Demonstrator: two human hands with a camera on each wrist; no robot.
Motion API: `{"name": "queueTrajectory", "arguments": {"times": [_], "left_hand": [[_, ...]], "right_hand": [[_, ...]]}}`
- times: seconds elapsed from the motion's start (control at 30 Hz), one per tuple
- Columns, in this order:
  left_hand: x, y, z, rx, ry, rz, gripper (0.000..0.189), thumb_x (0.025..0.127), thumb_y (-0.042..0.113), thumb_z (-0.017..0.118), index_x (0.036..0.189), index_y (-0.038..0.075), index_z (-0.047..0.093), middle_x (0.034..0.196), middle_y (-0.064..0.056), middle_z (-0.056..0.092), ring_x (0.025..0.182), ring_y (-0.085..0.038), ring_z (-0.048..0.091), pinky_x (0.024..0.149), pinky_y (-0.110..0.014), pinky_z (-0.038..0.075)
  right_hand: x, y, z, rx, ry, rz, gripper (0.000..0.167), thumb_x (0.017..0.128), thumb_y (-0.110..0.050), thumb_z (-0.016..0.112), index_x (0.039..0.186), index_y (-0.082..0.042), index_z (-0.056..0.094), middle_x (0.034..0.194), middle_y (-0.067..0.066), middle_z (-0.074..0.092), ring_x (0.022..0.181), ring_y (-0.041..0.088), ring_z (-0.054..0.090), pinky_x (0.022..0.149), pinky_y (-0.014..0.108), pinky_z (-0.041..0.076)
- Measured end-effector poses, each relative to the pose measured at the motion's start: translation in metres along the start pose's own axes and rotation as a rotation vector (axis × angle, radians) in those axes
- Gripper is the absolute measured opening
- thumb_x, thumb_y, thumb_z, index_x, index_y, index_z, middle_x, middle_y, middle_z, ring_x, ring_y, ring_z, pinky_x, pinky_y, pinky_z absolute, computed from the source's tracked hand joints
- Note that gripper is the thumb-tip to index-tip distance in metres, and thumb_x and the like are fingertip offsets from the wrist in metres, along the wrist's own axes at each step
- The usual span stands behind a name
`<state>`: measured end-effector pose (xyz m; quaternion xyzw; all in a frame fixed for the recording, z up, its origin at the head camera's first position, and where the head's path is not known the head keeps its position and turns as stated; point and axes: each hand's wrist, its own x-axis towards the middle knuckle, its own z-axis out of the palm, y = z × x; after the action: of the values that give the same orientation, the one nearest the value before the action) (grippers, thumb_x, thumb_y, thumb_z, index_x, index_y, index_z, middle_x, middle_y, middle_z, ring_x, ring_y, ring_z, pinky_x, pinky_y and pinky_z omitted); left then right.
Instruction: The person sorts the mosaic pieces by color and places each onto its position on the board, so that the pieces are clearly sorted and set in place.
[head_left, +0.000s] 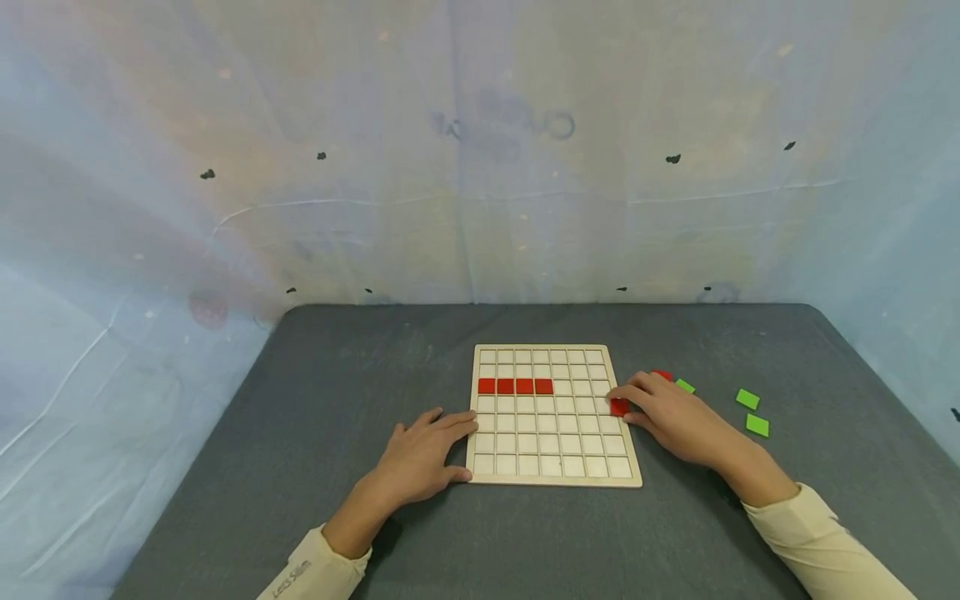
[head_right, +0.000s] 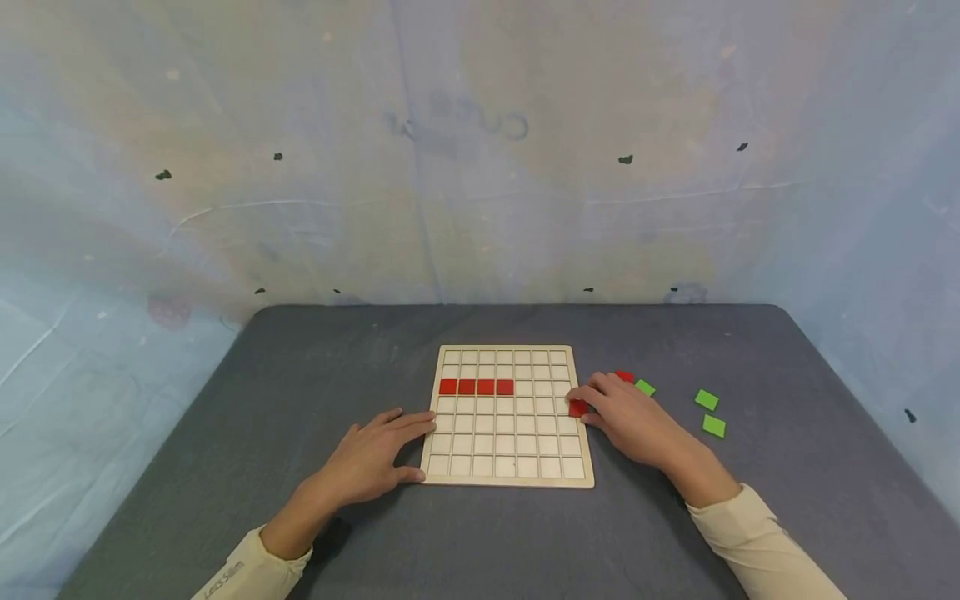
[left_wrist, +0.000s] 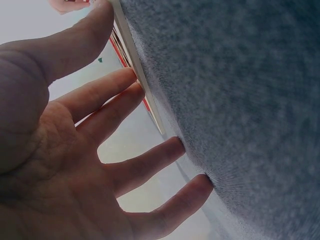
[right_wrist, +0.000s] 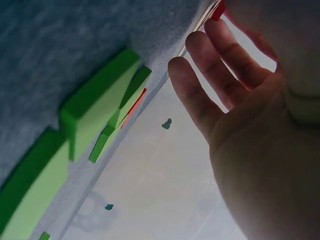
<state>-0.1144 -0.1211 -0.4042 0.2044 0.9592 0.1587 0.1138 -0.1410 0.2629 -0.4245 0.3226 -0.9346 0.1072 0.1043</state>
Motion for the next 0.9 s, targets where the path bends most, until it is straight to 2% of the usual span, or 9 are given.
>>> {"name": "queueTrajectory", "arguments": {"times": [0.4,0.57,0.9], "left_hand": [[0.001,-0.001,-0.001,0.004,0.009,0.012,0.067,0.082,0.035,0.081,0.143,0.023,0.056,0.153,0.005,0.048,0.145,-0.039,0.038,0.102,-0.076,0.031],[0.002,-0.001,0.001,-0.005,0.001,0.010,0.068,0.081,0.035,0.081,0.143,0.023,0.056,0.153,0.006,0.048,0.145,-0.039,0.038,0.102,-0.077,0.031],[0.002,-0.002,0.002,-0.002,-0.017,-0.008,0.067,0.082,0.036,0.081,0.143,0.024,0.056,0.153,0.007,0.048,0.145,-0.038,0.037,0.103,-0.077,0.030]], "right_hand": [[0.015,-0.006,0.001,-0.020,-0.025,-0.023,0.035,0.090,-0.020,0.074,0.124,-0.016,0.067,0.109,-0.002,0.062,0.093,0.010,0.054,0.077,0.030,0.049],[0.020,-0.008,0.002,-0.012,-0.044,-0.011,0.034,0.091,-0.020,0.074,0.124,-0.017,0.066,0.112,-0.001,0.062,0.098,0.012,0.056,0.081,0.033,0.050],[0.027,-0.014,0.004,-0.018,-0.070,0.008,0.034,0.091,-0.021,0.074,0.125,-0.019,0.066,0.113,-0.001,0.061,0.098,0.013,0.056,0.080,0.034,0.050]]}}
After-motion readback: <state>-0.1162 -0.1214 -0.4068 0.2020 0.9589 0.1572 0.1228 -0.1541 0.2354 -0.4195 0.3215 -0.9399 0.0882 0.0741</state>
